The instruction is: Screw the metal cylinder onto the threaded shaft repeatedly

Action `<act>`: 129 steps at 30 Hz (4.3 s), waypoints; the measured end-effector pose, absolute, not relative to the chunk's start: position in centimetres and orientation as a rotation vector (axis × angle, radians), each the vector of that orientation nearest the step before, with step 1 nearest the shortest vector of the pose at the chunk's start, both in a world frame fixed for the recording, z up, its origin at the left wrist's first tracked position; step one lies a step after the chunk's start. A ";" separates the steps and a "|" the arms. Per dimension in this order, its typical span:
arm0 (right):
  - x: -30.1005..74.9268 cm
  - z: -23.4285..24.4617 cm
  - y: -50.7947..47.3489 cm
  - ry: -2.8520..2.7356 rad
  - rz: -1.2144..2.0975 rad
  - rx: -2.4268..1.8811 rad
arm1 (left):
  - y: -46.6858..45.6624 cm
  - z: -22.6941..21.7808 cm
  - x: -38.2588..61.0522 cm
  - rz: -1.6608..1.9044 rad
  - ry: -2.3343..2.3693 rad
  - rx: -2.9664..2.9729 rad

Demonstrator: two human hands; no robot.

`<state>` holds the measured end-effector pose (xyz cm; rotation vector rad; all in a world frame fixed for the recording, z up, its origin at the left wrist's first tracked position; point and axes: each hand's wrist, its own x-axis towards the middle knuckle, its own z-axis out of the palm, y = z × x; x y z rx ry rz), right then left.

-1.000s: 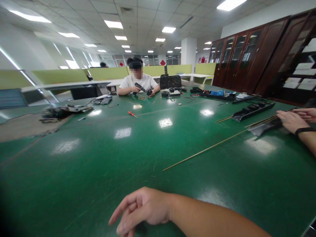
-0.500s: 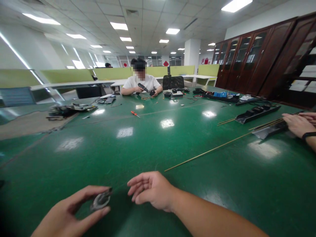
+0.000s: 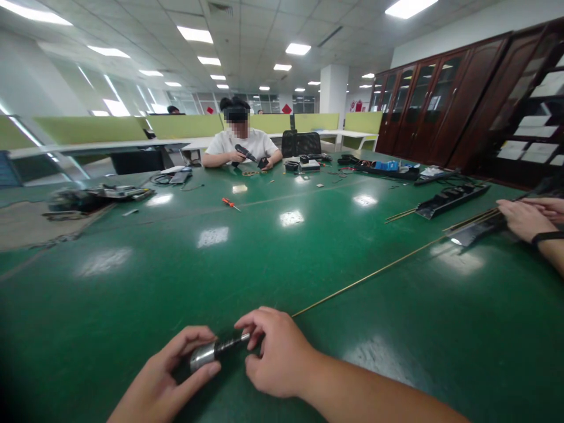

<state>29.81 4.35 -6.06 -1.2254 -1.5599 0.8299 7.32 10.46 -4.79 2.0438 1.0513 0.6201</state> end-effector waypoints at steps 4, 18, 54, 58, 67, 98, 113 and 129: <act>29.8 -5.8 4.4 -1.529 0.862 -1.244 | 10.0 -3.9 8.2 0.575 1.028 2.032; 29.5 -5.5 3.8 -1.561 0.924 -1.316 | 9.1 -4.0 8.3 0.519 0.981 2.101; 29.3 -4.7 3.6 -1.612 0.931 -1.384 | 8.7 -4.6 8.2 0.540 0.964 2.048; 29.4 -4.7 3.5 -1.630 0.929 -1.398 | 8.6 -4.5 8.0 0.521 0.951 2.073; 29.5 -4.8 3.3 -1.644 0.920 -1.393 | 8.3 -4.3 8.1 0.500 0.975 2.080; 29.8 -5.2 3.0 -1.622 0.960 -1.373 | 8.1 -4.4 8.1 0.541 0.945 2.136; 29.9 -5.1 3.1 -1.640 0.921 -1.361 | 7.9 -3.7 8.2 0.549 0.942 2.105; 29.7 -4.9 2.9 -1.622 0.929 -1.383 | 8.0 -3.6 8.4 0.537 0.924 2.114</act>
